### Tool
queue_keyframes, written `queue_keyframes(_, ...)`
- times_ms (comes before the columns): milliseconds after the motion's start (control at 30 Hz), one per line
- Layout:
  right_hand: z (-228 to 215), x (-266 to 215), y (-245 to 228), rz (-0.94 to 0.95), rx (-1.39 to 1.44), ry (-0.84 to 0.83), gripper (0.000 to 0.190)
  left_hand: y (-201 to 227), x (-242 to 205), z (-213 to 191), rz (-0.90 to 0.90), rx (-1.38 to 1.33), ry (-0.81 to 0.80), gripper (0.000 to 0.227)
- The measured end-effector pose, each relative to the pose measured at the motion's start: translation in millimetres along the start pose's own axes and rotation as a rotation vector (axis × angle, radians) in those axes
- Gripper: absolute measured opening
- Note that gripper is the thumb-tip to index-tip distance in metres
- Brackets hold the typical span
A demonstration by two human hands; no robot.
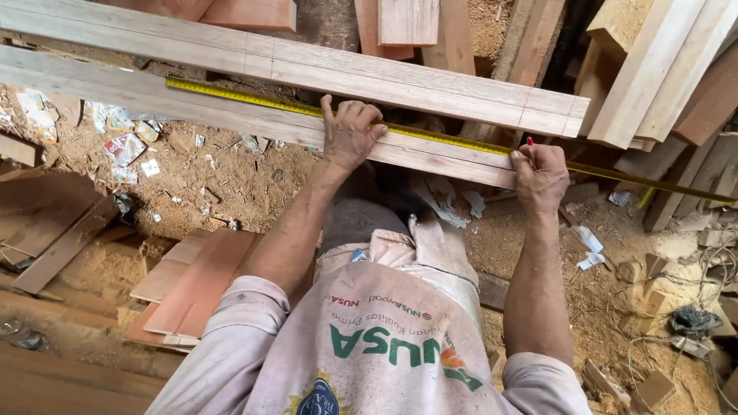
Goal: Measuring and marking dimensions on wooden beams using a tape measure, pencil, and a square in a workshop.
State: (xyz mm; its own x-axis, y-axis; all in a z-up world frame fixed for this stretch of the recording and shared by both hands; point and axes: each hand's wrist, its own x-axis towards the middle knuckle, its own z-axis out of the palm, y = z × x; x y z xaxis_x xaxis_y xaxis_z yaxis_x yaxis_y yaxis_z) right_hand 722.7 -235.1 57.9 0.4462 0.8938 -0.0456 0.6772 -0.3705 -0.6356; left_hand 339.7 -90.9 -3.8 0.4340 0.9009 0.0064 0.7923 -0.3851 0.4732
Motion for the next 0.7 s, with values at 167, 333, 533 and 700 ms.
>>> queue_keyframes(167, -4.1, 0.0, -9.1, -0.007, -0.006, -0.017, 0.016, 6.7, -3.1, -15.0, -0.054, -0.084, -0.008, 0.04)
queue_keyframes(333, -2.1, 1.5, -6.2, -0.018, -0.037, -0.028, 0.016, 5.3, -7.1, -14.4, -0.017, -0.022, 0.105, 0.041)
queue_keyframes(533, -3.3, 0.7, -11.3, -0.014, 0.007, -0.021, 0.015, 0.3, -9.6, -10.7, -0.014, -0.05, 0.176, 0.035)
queue_keyframes(700, -4.0, 0.3, -15.5, -0.002, -0.004, -0.01, 0.015, 5.8, -8.0, -17.9, -0.007, -0.07, 0.186, 0.031)
